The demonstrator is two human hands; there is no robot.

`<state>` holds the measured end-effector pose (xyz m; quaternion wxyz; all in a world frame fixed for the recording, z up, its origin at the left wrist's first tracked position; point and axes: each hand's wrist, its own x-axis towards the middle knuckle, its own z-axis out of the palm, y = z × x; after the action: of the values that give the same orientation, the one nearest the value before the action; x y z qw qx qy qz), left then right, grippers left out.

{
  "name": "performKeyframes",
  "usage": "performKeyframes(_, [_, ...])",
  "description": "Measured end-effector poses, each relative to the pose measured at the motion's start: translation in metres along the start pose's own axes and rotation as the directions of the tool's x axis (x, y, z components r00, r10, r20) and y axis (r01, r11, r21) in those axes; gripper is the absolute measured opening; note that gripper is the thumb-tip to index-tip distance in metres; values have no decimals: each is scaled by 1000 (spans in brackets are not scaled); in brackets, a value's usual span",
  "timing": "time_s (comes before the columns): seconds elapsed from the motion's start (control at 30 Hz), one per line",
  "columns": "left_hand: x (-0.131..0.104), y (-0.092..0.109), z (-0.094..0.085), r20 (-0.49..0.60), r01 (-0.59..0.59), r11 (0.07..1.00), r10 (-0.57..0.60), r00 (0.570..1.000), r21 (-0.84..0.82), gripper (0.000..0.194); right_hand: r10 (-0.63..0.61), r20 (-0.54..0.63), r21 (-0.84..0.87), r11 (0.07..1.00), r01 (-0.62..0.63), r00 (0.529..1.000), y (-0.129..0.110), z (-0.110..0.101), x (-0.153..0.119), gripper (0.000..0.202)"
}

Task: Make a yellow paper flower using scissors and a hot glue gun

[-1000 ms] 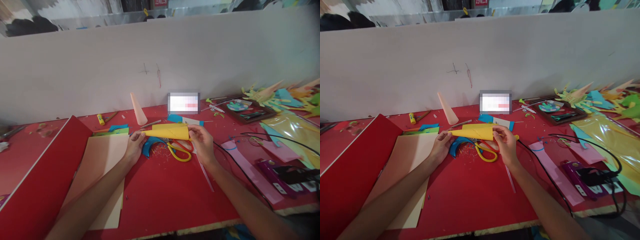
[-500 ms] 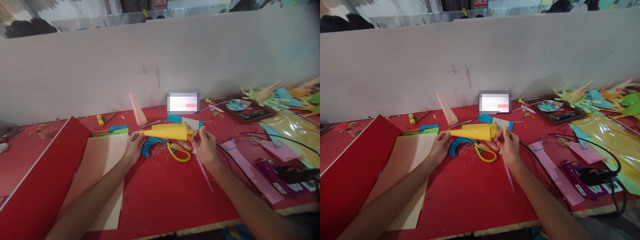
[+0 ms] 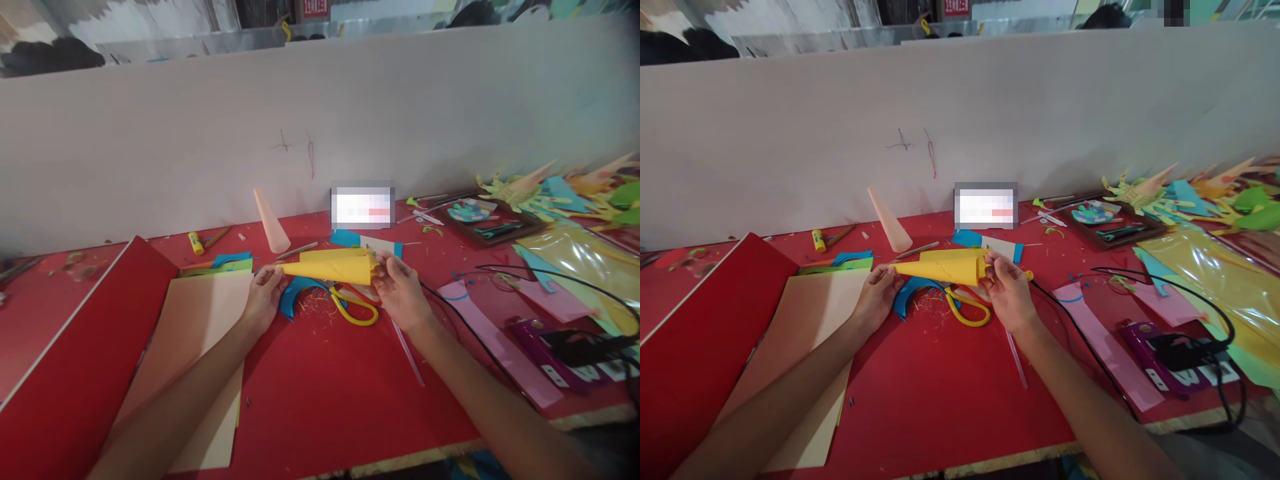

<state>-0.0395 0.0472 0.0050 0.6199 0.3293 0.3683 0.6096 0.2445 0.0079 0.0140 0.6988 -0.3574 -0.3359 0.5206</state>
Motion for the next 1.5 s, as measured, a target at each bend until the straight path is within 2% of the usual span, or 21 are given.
performKeyframes(0.1, [0, 0, 0, -2, -5, 1000, 5, 1000, -3, 33, -11, -32, 53, 998, 13, 999, -3, 3, 0, 40])
performKeyframes(0.2, [0, 0, 1, -7, -8, 1000, 8, 1000, 9, 32, -12, -33, 24, 1000, 13, 999, -6, 6, -2, 51])
performKeyframes(0.5, [-2, 2, 3, -19, -7, 1000, 7, 1000, 4, 34, -41, 87, -103, 993, 50, 995, -18, 18, -13, 57])
performKeyframes(0.73, [-2, 3, 4, -8, 9, 1000, -9, 1000, -20, 34, -97, -7, -124, 988, 95, 995, -15, 21, -16, 69])
performKeyframes(0.83, [-2, 3, 4, -13, 11, 1000, -12, 1000, -21, 35, -155, -25, -162, 975, 149, 988, -15, 22, -17, 57])
performKeyframes(0.9, [-2, 3, 3, -15, 9, 1000, -9, 1000, -18, 35, -147, -25, -174, 975, 141, 989, -16, 22, -17, 46])
performKeyframes(0.97, [-1, 2, 2, -9, 5, 1000, -5, 1000, -13, 34, -111, -36, -167, 981, 104, 993, -15, 22, -17, 45])
performKeyframes(1.13, [-1, 0, 1, 3, 2, 1000, -2, 1000, -5, 33, -36, -18, -152, 988, 33, 999, -12, 20, -18, 52])
performKeyframes(1.27, [-1, 0, 2, 0, -3, 1000, 3, 1000, -8, 34, -66, -9, -187, 980, 63, 998, -12, 19, -19, 58])
performKeyframes(1.4, [-2, 2, 4, 3, -2, 1000, 2, 1000, -13, 34, -100, -52, -202, 975, 88, 994, -14, 19, -16, 73])
performKeyframes(1.5, [-3, 3, 5, -20, -8, 1000, 8, 1000, -5, 33, -68, -17, -200, 978, 63, 998, -14, 18, -14, 72])
